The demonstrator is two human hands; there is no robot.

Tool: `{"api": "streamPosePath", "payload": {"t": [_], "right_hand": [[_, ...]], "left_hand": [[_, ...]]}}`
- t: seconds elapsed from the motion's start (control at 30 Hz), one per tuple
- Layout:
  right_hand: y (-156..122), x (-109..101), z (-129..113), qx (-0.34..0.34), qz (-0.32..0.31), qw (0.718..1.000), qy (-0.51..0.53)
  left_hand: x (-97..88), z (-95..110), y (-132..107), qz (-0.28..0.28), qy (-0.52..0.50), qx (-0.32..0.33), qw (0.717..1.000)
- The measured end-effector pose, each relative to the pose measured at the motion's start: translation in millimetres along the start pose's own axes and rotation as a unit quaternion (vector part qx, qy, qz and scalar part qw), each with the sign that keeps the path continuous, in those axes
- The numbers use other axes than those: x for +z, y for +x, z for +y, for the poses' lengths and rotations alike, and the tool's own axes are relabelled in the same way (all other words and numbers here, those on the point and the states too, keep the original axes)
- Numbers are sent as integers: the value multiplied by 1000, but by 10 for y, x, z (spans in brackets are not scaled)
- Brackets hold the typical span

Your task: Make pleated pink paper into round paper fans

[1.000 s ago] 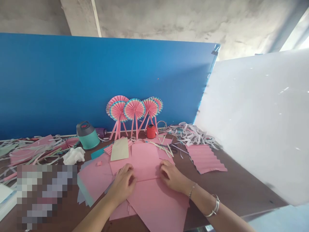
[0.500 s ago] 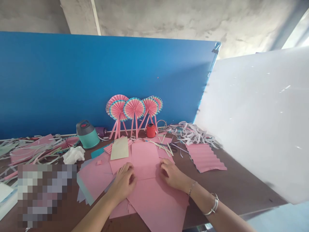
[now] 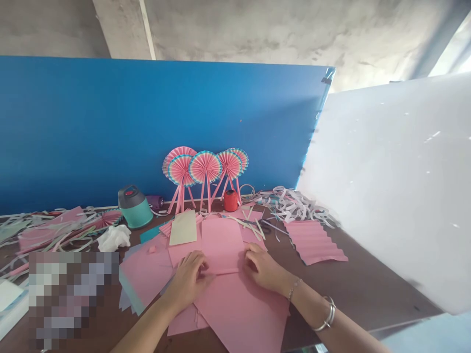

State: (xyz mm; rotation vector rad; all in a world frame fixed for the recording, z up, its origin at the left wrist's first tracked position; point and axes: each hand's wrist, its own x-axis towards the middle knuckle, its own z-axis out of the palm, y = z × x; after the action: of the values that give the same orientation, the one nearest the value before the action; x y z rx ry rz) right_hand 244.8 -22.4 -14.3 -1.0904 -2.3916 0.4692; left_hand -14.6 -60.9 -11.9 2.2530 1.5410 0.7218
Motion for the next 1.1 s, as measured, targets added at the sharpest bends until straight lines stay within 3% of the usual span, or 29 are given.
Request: {"api": "streamPosePath", "payload": {"t": [0.33,0.57,0.73,0.9,1.0,1.1], "right_hand": [[13,18,31,-2,2,1000,6],[20,16,30,1,2,1000,-27],[-3,-20,1,20,-9,997,-72],[8,-25,10,20,-11,997,-72],[15,-22,14,19,-12,997,-68],[14,-24,8,22,-15,997,-70]], "left_hand": [[-71,-124,-10,-31,-75,5,997],[-20,-64,18,0,-33,-15,999],[7,-46,0,-9,-8,-12,1000],[-15,36,-12,-15,35,31,999],[-29,78,-7,-50,84,77,992],[-32,97,-6,-94,130,82,984]]}}
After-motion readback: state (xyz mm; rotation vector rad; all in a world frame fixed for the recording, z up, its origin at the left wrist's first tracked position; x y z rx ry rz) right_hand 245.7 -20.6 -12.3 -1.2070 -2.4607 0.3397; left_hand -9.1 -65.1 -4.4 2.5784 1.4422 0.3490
